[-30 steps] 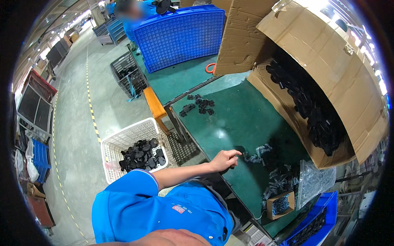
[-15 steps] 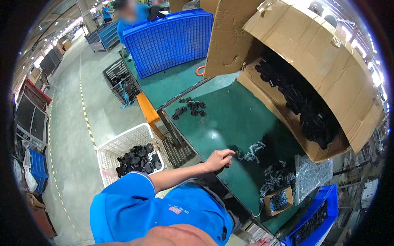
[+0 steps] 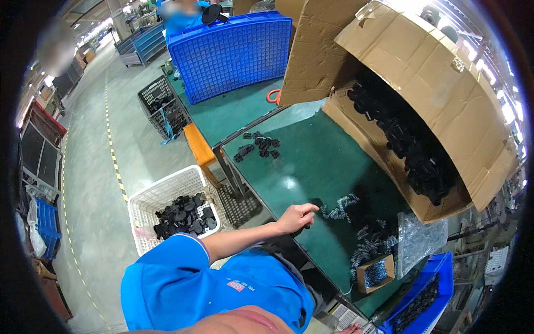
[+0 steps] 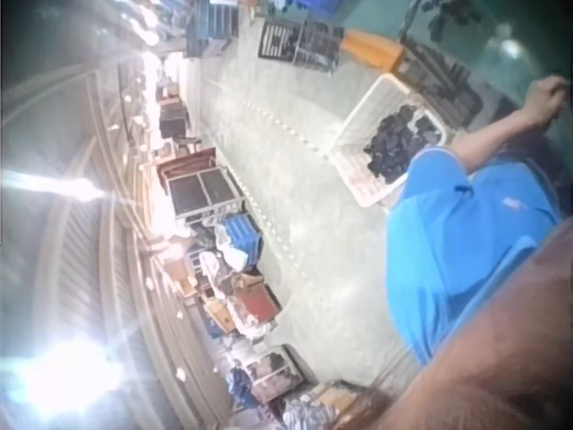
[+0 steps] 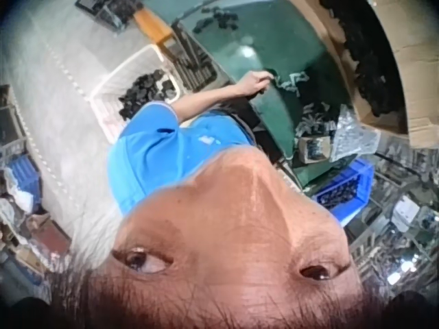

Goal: The person assembles black speaker components on a green workbench. They insert metal springs into the speaker housing, place small black plastic parts, and use a power drill to fasten screws. The person repeats this process for multiple units, placing finished components into a cardboard box.

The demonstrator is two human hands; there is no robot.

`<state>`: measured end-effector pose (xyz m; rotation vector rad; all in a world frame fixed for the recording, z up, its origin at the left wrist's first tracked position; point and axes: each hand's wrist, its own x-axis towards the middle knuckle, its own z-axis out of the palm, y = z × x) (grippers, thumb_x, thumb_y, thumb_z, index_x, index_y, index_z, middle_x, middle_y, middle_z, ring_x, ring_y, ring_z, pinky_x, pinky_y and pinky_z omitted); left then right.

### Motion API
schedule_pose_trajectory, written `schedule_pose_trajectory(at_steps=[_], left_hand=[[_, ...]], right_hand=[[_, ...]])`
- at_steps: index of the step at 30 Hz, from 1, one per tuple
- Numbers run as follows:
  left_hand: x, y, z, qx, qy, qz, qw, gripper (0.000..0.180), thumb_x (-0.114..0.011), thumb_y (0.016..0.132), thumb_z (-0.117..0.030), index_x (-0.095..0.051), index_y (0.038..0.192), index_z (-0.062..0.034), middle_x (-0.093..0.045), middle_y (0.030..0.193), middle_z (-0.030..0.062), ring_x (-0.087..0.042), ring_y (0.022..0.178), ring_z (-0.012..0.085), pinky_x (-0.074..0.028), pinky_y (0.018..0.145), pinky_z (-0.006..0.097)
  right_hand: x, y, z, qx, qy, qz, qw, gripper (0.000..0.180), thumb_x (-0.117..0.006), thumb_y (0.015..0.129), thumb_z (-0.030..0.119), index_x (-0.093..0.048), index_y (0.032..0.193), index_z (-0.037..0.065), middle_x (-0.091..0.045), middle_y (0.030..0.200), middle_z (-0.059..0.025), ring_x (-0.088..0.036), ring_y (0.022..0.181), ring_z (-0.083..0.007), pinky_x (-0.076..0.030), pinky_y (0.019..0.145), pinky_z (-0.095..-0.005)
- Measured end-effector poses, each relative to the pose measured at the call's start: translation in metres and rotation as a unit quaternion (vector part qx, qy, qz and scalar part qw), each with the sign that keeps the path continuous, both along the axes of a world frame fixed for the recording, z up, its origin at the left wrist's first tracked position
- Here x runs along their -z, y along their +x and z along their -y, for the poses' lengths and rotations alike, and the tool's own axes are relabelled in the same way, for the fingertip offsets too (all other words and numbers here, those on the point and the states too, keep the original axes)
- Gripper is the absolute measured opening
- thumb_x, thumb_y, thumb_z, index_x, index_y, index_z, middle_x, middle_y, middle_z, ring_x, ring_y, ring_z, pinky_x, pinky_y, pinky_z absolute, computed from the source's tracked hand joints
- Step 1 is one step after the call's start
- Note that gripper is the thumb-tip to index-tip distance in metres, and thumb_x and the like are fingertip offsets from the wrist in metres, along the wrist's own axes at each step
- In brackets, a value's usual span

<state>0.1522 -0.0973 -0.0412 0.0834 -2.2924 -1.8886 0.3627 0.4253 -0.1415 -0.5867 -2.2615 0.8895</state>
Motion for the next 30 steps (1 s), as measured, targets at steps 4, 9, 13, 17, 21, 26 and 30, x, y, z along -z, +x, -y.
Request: schedule_pose_trajectory(at_steps=[4,9,13,17,21,26,30], left_hand=[[0.003,0.003,0.0,-0.003,0.009,0.004,1.0,0.026,-0.053,0.095,-0.015,-0.063,0.116,-0.0032,-0.07,0.075,0.0074,-0.069,0.064,0.0157,-0.054,0.063,0.031],[-0.009,-0.009,-0.01,0.015,-0.011,-0.007,1.0,0.025,-0.054,0.092,-0.011,-0.063,0.114,-0.0027,-0.069,0.073,0.0075,-0.068,0.065,0.0144,-0.054,0.063,0.03],[0.001,0.001,0.003,-0.008,0.032,0.013,0.999,0.023,-0.054,0.093,-0.007,-0.063,0.114,-0.0007,-0.069,0.074,0.0071,-0.066,0.065,0.0119,-0.054,0.062,0.027],[0.004,-0.001,0.002,-0.001,0.046,0.044,0.998,0.024,-0.055,0.097,-0.01,-0.063,0.118,-0.0013,-0.07,0.078,0.0047,-0.066,0.068,0.0094,-0.052,0.061,0.024],[-0.003,-0.001,0.0,0.014,0.013,0.066,0.998,0.026,-0.054,0.098,-0.011,-0.062,0.121,-0.0018,-0.07,0.08,0.0033,-0.065,0.069,0.0075,-0.048,0.06,0.021],[-0.01,0.0,0.0,0.005,0.03,0.072,0.997,0.026,-0.054,0.096,-0.009,-0.062,0.119,-0.0006,-0.07,0.078,0.0044,-0.065,0.068,0.0083,-0.05,0.061,0.023],[-0.008,0.002,0.0,0.0,0.049,0.071,0.996,0.027,-0.054,0.096,-0.008,-0.061,0.121,0.0002,-0.07,0.08,0.0047,-0.065,0.069,0.0088,-0.05,0.062,0.022]], right_hand=[[0.035,0.013,-0.061,-0.123,-0.661,-0.131,0.728,0.063,-0.065,0.087,0.035,-0.047,0.138,0.003,-0.039,0.147,-0.0283,-0.031,0.138,-0.0416,-0.021,0.116,-0.0517],[-0.08,-0.031,0.09,0.161,-0.397,-0.16,0.889,0.04,-0.052,0.098,0.01,-0.043,0.132,-0.01,-0.061,0.117,-0.0234,-0.064,0.103,-0.0335,-0.052,0.087,-0.039],[-0.061,-0.043,0.078,0.096,-0.417,-0.132,0.894,0.032,-0.052,0.099,0.012,-0.049,0.127,-0.003,-0.064,0.115,-0.0201,-0.065,0.104,-0.0305,-0.052,0.085,-0.0376],[-0.066,-0.052,0.087,0.109,-0.454,-0.174,0.867,0.026,-0.055,0.098,0.009,-0.051,0.122,-0.001,-0.066,0.108,-0.0181,-0.066,0.095,-0.0251,-0.053,0.078,-0.0324],[-0.063,-0.051,0.089,0.12,-0.521,-0.231,0.813,0.027,-0.057,0.097,0.007,-0.05,0.122,-0.001,-0.065,0.107,-0.0176,-0.066,0.093,-0.0229,-0.053,0.074,-0.0303],[-0.074,-0.052,0.101,0.145,-0.498,-0.201,0.831,0.026,-0.057,0.097,0.007,-0.051,0.122,-0.001,-0.065,0.099,-0.0125,-0.065,0.087,-0.0205,-0.053,0.074,-0.0277],[-0.071,-0.041,0.104,0.123,-0.457,-0.186,0.861,0.024,-0.054,0.098,0.007,-0.054,0.121,0.001,-0.065,0.097,-0.0117,-0.067,0.082,-0.0196,-0.053,0.074,-0.029]])
